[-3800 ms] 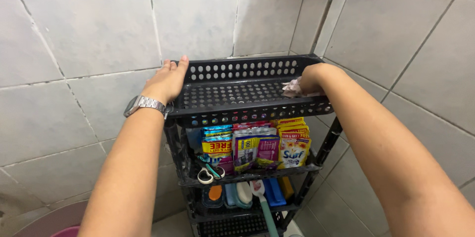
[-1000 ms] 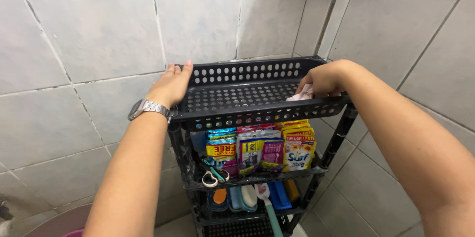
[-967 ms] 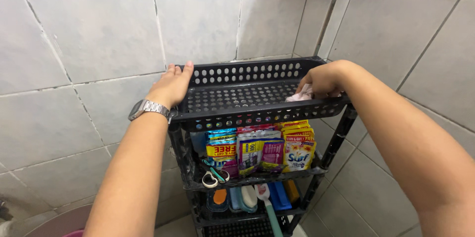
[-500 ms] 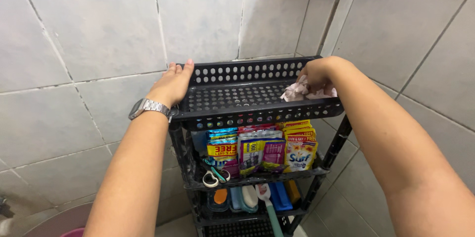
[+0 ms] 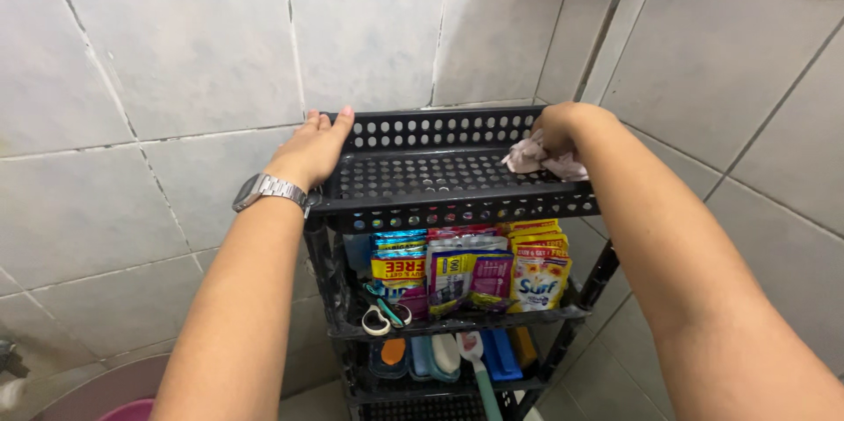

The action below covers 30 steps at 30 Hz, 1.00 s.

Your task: The person wipes the top shelf of a black plastic bathroom caddy with a cloth, then rearranges items on the lower shelves. They move small containers and a scrub brush from the bottom shelf to the top shelf, placing them among detergent packets.

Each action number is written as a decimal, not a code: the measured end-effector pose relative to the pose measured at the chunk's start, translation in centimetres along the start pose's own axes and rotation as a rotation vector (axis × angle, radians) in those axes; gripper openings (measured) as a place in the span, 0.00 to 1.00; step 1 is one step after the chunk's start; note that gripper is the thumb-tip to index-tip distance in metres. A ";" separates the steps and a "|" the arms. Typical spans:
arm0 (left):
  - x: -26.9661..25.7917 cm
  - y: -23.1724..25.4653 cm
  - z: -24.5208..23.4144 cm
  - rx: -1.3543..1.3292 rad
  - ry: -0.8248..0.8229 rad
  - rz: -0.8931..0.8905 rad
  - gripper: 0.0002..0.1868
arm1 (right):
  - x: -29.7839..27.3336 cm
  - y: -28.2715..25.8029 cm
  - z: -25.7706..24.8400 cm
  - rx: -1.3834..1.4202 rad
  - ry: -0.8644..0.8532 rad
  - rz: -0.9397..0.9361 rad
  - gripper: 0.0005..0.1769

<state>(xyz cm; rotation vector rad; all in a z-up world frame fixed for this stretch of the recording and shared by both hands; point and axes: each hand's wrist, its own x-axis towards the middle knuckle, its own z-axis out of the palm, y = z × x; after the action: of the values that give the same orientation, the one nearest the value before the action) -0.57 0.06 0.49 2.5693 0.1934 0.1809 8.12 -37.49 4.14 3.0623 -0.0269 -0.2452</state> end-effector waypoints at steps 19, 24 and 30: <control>-0.3 -0.3 -0.2 -0.218 -0.018 -0.025 0.54 | -2.9 -5.7 -0.4 0.038 0.001 -0.286 0.37; -0.6 0.0 -0.3 -0.224 -0.002 -0.032 0.54 | -5.2 -11.6 -0.2 0.125 -0.086 -0.453 0.36; -0.4 -0.6 -0.2 -0.343 0.034 0.000 0.53 | -7.3 -15.0 0.0 0.196 -0.065 -0.538 0.36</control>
<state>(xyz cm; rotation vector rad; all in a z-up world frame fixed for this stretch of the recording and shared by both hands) -1.07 0.59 0.27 2.2261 0.1592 0.2358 1.05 -22.37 4.28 3.1840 0.8211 -0.3883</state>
